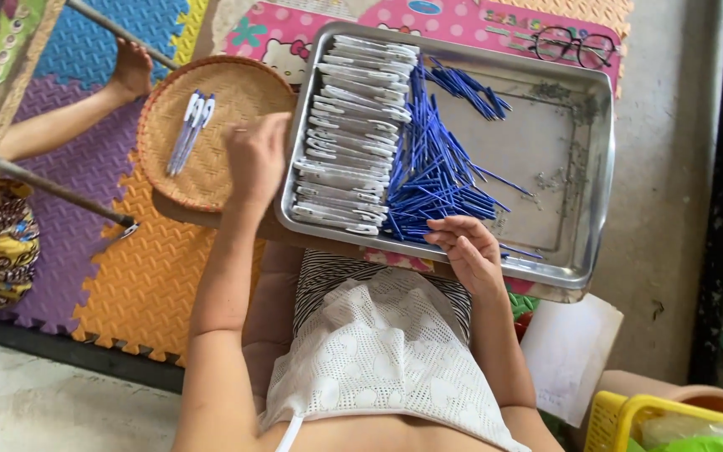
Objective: The person sits on a floor mat and assembles blue pens by inserting blue ink cartridges into white pen bodies. They pick up a pen body and a cartridge from a metal tray, insert the cartridge, and place the assembled pen into a woven basket.
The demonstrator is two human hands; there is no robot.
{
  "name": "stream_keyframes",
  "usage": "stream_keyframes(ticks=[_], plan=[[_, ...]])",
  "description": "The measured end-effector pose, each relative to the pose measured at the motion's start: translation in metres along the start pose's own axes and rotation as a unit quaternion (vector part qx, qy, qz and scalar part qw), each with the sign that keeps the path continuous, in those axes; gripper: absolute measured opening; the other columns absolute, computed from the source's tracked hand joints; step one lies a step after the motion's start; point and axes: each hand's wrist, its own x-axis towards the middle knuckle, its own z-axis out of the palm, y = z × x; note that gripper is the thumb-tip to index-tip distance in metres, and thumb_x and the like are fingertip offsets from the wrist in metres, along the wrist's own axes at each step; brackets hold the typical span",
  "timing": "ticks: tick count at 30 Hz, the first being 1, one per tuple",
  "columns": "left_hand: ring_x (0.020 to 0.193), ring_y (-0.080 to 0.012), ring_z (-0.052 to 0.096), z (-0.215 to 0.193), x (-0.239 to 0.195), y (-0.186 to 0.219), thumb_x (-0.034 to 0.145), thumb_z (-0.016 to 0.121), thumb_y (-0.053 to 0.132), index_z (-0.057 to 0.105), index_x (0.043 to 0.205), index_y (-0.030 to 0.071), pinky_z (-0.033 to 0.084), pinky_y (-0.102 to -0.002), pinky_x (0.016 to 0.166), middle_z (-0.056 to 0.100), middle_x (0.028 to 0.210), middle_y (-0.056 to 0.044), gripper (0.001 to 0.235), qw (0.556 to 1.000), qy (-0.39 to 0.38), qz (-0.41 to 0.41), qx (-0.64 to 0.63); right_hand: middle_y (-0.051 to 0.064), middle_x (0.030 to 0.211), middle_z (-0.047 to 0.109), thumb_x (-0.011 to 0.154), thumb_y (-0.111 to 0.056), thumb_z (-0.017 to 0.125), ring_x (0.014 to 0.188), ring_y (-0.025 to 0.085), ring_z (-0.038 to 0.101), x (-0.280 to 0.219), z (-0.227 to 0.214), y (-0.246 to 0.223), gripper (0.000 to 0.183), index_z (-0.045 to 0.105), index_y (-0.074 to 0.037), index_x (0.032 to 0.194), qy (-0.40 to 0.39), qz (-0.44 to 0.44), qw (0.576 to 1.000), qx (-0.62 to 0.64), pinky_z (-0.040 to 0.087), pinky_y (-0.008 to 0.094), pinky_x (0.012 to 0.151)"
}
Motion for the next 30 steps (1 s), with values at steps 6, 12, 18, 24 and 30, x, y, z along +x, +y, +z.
stream_keyframes(ticks=[6, 12, 18, 24, 30], plan=[[0.107, -0.0194, 0.065, 0.125, 0.005, 0.081, 0.088, 0.077, 0.019, 0.075, 0.105, 0.029, 0.047, -0.038, 0.098, 0.066, 0.101, 0.006, 0.02, 0.951, -0.064, 0.3, -0.042, 0.046, 0.134, 0.058, 0.104, -0.014, 0.054, 0.116, 0.046, 0.072, -0.004, -0.014, 0.007, 0.046, 0.046, 0.013, 0.14, -0.016, -0.02, 0.998, 0.057, 0.056, 0.054, 0.103], [0.081, -0.0258, 0.059, 0.18, 0.021, 0.129, 0.079, 0.076, 0.007, 0.062, 0.072, 0.018, 0.05, -0.042, 0.087, 0.053, 0.077, -0.003, 0.019, 0.899, 0.034, 0.435, 0.025, 0.045, 0.135, 0.059, 0.105, -0.015, 0.054, 0.117, 0.043, 0.072, -0.006, -0.014, 0.009, 0.045, 0.046, 0.013, 0.14, -0.018, -0.024, 0.998, 0.06, 0.057, 0.051, 0.103], [0.077, -0.0245, 0.058, 0.157, 0.035, 0.137, 0.085, 0.076, 0.006, 0.064, 0.074, 0.015, 0.049, -0.039, 0.082, 0.054, 0.074, -0.005, 0.019, 0.874, 0.042, 0.483, 0.004, 0.042, 0.135, 0.06, 0.106, -0.015, 0.052, 0.117, 0.041, 0.073, -0.003, -0.008, 0.005, 0.043, 0.047, 0.012, 0.139, -0.023, -0.019, 0.998, 0.056, 0.056, 0.05, 0.104], [0.099, -0.0196, 0.072, 0.127, 0.02, 0.141, 0.095, 0.081, 0.017, 0.075, 0.105, 0.02, 0.053, -0.035, 0.095, 0.075, 0.101, 0.003, 0.012, 0.929, -0.053, 0.206, -0.303, 0.042, 0.132, 0.063, 0.105, -0.013, 0.053, 0.115, 0.041, 0.073, -0.004, -0.008, 0.005, 0.044, 0.047, 0.013, 0.139, -0.016, -0.008, 0.998, 0.062, 0.057, 0.05, 0.103], [0.095, -0.0141, 0.075, 0.034, -0.017, 0.208, 0.092, 0.085, 0.004, 0.077, 0.106, 0.01, 0.055, -0.029, 0.093, 0.081, 0.099, -0.007, 0.017, 0.767, -0.18, -0.085, -0.61, 0.033, 0.119, 0.067, 0.102, -0.011, 0.063, 0.105, 0.033, 0.075, 0.004, 0.0, 0.0, 0.068, 0.031, 0.011, 0.158, -0.019, -0.016, 0.998, 0.057, 0.06, 0.048, 0.099]])
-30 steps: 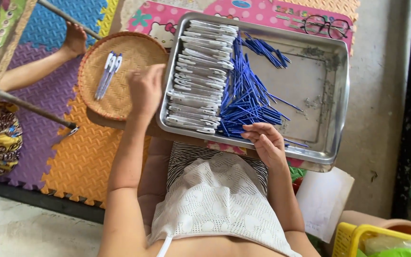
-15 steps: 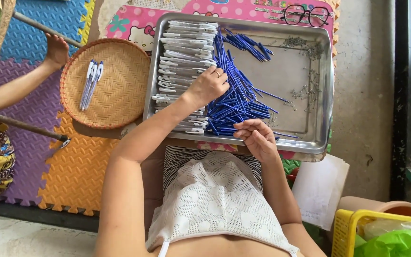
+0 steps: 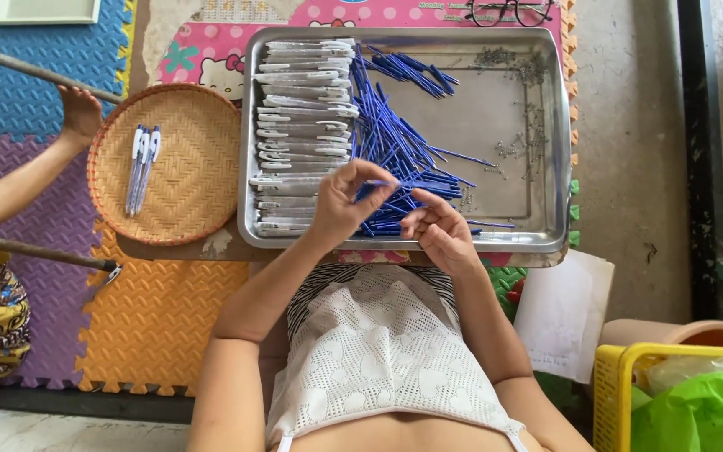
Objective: The person sits on a floor mat and assembles blue pens by inserting blue ink cartridges into white pen bodies. They pick up a pen body and a cartridge from a metal tray, insert the cartridge, and place the assembled pen into a woven basket.
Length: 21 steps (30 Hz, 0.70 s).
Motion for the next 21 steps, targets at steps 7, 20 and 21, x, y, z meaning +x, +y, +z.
stream_keyframes(ticks=[7, 20, 21], plan=[[0.098, -0.0104, 0.074, 0.034, -0.014, 0.001, 0.089, 0.086, 0.004, 0.079, 0.109, 0.012, 0.056, -0.03, 0.095, 0.082, 0.099, -0.005, 0.022, 0.992, -0.099, -0.079, 0.01, 0.008, 0.097, 0.062, 0.111, -0.034, 0.051, 0.096, 0.021, 0.064, -0.023, -0.041, -0.008, 0.033, 0.061, -0.008, 0.128, 0.149, -0.058, 0.985, 0.069, 0.056, 0.047, 0.101], [0.087, -0.0215, 0.063, 0.097, 0.045, -0.121, 0.08, 0.085, 0.024, 0.069, 0.091, 0.02, 0.046, -0.04, 0.09, 0.064, 0.084, -0.001, 0.021, 0.775, -0.149, 0.309, 0.53, -0.013, 0.101, 0.058, 0.115, -0.039, 0.048, 0.091, 0.003, 0.049, -0.104, -0.089, -0.143, 0.029, 0.072, -0.026, 0.126, 0.219, -0.238, 0.942, 0.09, 0.041, 0.028, 0.098], [0.094, -0.0249, 0.059, 0.103, 0.044, -0.132, 0.073, 0.089, 0.04, 0.064, 0.088, 0.02, 0.043, -0.043, 0.091, 0.061, 0.087, -0.002, 0.035, 0.763, -0.188, 0.25, 0.566, -0.013, 0.101, 0.057, 0.114, -0.038, 0.048, 0.092, 0.003, 0.049, -0.105, -0.089, -0.144, 0.029, 0.072, -0.027, 0.126, 0.23, -0.237, 0.94, 0.089, 0.041, 0.028, 0.098]])
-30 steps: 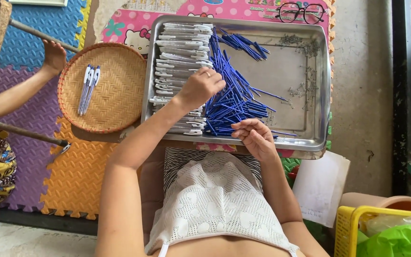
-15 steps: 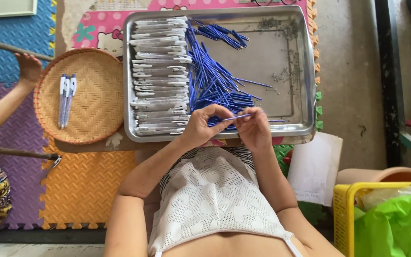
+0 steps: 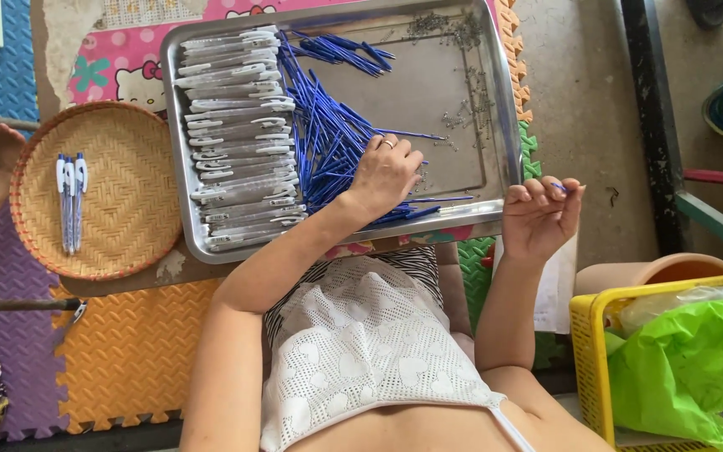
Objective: The person sits on a floor mat and assembles blue pens by inserting blue ink cartridges into white pen bodies. They pick up a pen body and a cartridge from a metal tray, insert the cartridge, and place the assembled pen into a woven basket.
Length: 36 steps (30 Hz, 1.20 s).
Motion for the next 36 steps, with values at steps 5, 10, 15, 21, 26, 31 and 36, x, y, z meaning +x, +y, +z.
stream_keyframes(ticks=[5, 10, 15, 21, 26, 31, 36], plan=[[0.101, -0.0277, 0.055, 0.007, 0.008, 0.018, 0.074, 0.088, 0.046, 0.062, 0.087, 0.019, 0.042, -0.045, 0.092, 0.055, 0.094, -0.003, 0.04, 0.995, -0.059, -0.068, -0.041, -0.013, 0.099, 0.057, 0.115, -0.039, 0.046, 0.092, 0.004, 0.049, 0.0, -0.006, 0.016, 0.031, 0.072, -0.026, 0.125, 0.027, 0.005, 1.0, 0.002, 0.041, 0.029, 0.096], [0.102, -0.0244, 0.055, 0.029, 0.008, 0.023, 0.079, 0.085, 0.04, 0.062, 0.086, 0.024, 0.042, -0.043, 0.094, 0.057, 0.094, 0.0, 0.029, 0.995, -0.062, -0.065, -0.051, -0.01, 0.097, 0.057, 0.114, -0.038, 0.046, 0.089, 0.006, 0.048, 0.0, 0.01, 0.032, 0.032, 0.074, -0.023, 0.123, 0.041, 0.017, 0.999, 0.008, 0.041, 0.03, 0.093], [0.089, -0.0128, 0.067, 0.036, 0.014, 0.022, 0.082, 0.08, 0.031, 0.056, 0.096, 0.034, 0.048, -0.032, 0.09, 0.069, 0.079, 0.012, 0.028, 0.995, 0.031, -0.086, -0.047, -0.008, 0.093, 0.053, 0.114, -0.034, 0.048, 0.086, 0.008, 0.047, -0.001, 0.016, 0.038, 0.029, 0.073, -0.02, 0.119, 0.049, 0.026, 0.998, 0.011, 0.04, 0.031, 0.09], [0.097, -0.0135, 0.065, 0.022, 0.016, 0.016, 0.086, 0.078, 0.025, 0.069, 0.101, 0.033, 0.048, -0.033, 0.094, 0.07, 0.091, 0.01, 0.019, 0.99, 0.02, -0.085, -0.111, -0.007, 0.093, 0.053, 0.113, -0.033, 0.048, 0.087, 0.008, 0.048, -0.002, 0.016, 0.039, 0.028, 0.072, -0.019, 0.119, 0.049, 0.024, 0.998, 0.001, 0.041, 0.032, 0.091], [0.099, -0.0169, 0.061, 0.016, 0.019, 0.028, 0.082, 0.082, 0.036, 0.065, 0.097, 0.033, 0.044, -0.038, 0.096, 0.064, 0.09, 0.008, 0.023, 0.995, -0.026, -0.083, -0.049, -0.007, 0.095, 0.052, 0.114, -0.033, 0.046, 0.088, 0.009, 0.047, -0.001, 0.011, 0.039, 0.03, 0.071, -0.018, 0.121, 0.03, 0.023, 0.999, -0.001, 0.04, 0.032, 0.092], [0.1, -0.0255, 0.059, 0.015, 0.017, 0.032, 0.077, 0.084, 0.051, 0.061, 0.09, 0.025, 0.04, -0.047, 0.094, 0.061, 0.09, 0.0, 0.037, 0.993, -0.076, -0.088, -0.007, -0.007, 0.097, 0.052, 0.114, -0.034, 0.045, 0.089, 0.009, 0.047, -0.001, 0.006, 0.035, 0.031, 0.071, -0.019, 0.122, 0.028, 0.025, 0.999, -0.003, 0.041, 0.033, 0.093], [0.1, -0.0269, 0.057, 0.027, 0.007, 0.025, 0.076, 0.085, 0.043, 0.062, 0.086, 0.025, 0.039, -0.048, 0.094, 0.059, 0.09, -0.001, 0.031, 0.991, -0.093, -0.092, -0.038, -0.006, 0.096, 0.051, 0.113, -0.033, 0.046, 0.089, 0.009, 0.047, -0.001, 0.004, 0.036, 0.029, 0.069, -0.018, 0.123, 0.026, 0.021, 0.999, -0.005, 0.041, 0.033, 0.093]])
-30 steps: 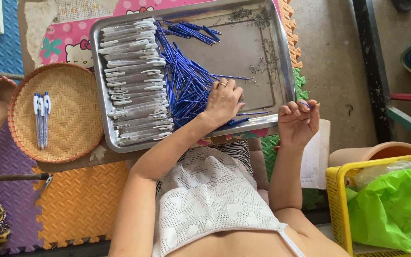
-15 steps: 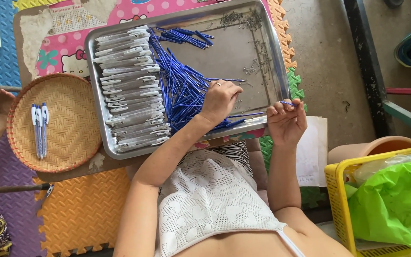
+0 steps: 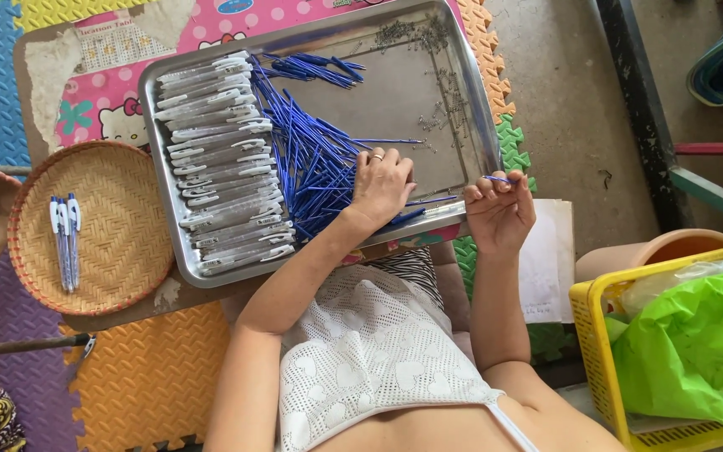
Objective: The person sits on a floor mat and assembles blue pens by inserting blue ink cartridges into white pen bodies. They pick up a pen body and a cartridge from a metal tray, insert the cartridge, and place the assembled pen into a woven basket.
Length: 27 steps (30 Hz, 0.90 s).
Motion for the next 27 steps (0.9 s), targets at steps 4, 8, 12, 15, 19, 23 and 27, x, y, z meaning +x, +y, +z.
stream_keyframes(ticks=[4, 8, 12, 15, 19, 23, 27], plan=[[0.099, -0.0212, 0.062, -0.013, 0.005, 0.006, 0.08, 0.083, 0.042, 0.06, 0.088, 0.03, 0.041, -0.044, 0.098, 0.062, 0.084, 0.004, 0.027, 0.998, 0.027, 0.019, -0.045, -0.006, 0.096, 0.052, 0.113, -0.032, 0.046, 0.089, 0.01, 0.048, -0.001, 0.002, 0.004, 0.028, 0.069, -0.018, 0.122, -0.004, -0.004, 1.0, -0.003, 0.041, 0.033, 0.092], [0.088, -0.013, 0.068, -0.042, 0.01, 0.012, 0.085, 0.085, 0.034, 0.067, 0.101, 0.031, 0.047, -0.034, 0.094, 0.069, 0.08, 0.01, 0.024, 0.989, 0.045, 0.008, -0.141, -0.005, 0.096, 0.052, 0.114, -0.033, 0.045, 0.088, 0.011, 0.049, -0.001, 0.003, 0.007, 0.029, 0.067, -0.017, 0.124, 0.0, -0.019, 0.999, -0.048, 0.043, 0.034, 0.092], [0.087, -0.0094, 0.071, -0.1, 0.005, 0.025, 0.093, 0.083, 0.021, 0.077, 0.099, 0.027, 0.046, -0.029, 0.093, 0.072, 0.087, 0.009, 0.011, 0.938, 0.091, 0.019, -0.335, 0.01, 0.092, 0.06, 0.116, -0.027, 0.045, 0.081, 0.017, 0.059, -0.005, 0.019, 0.012, 0.029, 0.06, -0.003, 0.121, -0.002, -0.14, 0.961, -0.238, 0.05, 0.038, 0.087], [0.092, -0.0075, 0.072, -0.134, -0.01, 0.036, 0.092, 0.085, 0.023, 0.078, 0.102, 0.03, 0.046, -0.028, 0.098, 0.074, 0.092, 0.011, 0.014, 0.91, 0.114, 0.014, -0.398, 0.019, 0.087, 0.059, 0.115, -0.022, 0.045, 0.077, 0.025, 0.061, -0.01, 0.037, 0.007, 0.028, 0.057, 0.003, 0.115, -0.027, -0.196, 0.927, -0.319, 0.052, 0.043, 0.084], [0.094, -0.0104, 0.072, -0.155, -0.019, 0.033, 0.095, 0.084, 0.019, 0.082, 0.107, 0.028, 0.045, -0.031, 0.1, 0.077, 0.097, 0.004, 0.015, 0.881, 0.111, 0.002, -0.459, 0.024, 0.085, 0.059, 0.112, -0.021, 0.049, 0.075, 0.029, 0.062, -0.01, 0.047, 0.009, 0.03, 0.057, 0.008, 0.11, -0.063, -0.227, 0.906, -0.35, 0.053, 0.045, 0.082], [0.095, -0.0114, 0.073, -0.155, -0.023, 0.027, 0.093, 0.086, 0.016, 0.083, 0.108, 0.025, 0.044, -0.033, 0.1, 0.078, 0.096, 0.003, 0.018, 0.884, 0.116, 0.015, -0.453, 0.024, 0.084, 0.059, 0.112, -0.02, 0.05, 0.075, 0.029, 0.061, -0.012, 0.06, 0.014, 0.03, 0.057, 0.009, 0.107, -0.078, -0.238, 0.897, -0.365, 0.053, 0.043, 0.081], [0.094, -0.0099, 0.072, -0.155, -0.023, 0.025, 0.092, 0.087, 0.017, 0.082, 0.108, 0.025, 0.044, -0.033, 0.097, 0.077, 0.094, 0.005, 0.019, 0.888, 0.117, 0.016, -0.444, 0.025, 0.084, 0.06, 0.112, -0.019, 0.05, 0.076, 0.029, 0.062, -0.013, 0.059, 0.013, 0.03, 0.058, 0.009, 0.106, -0.086, -0.242, 0.896, -0.361, 0.053, 0.041, 0.078]])
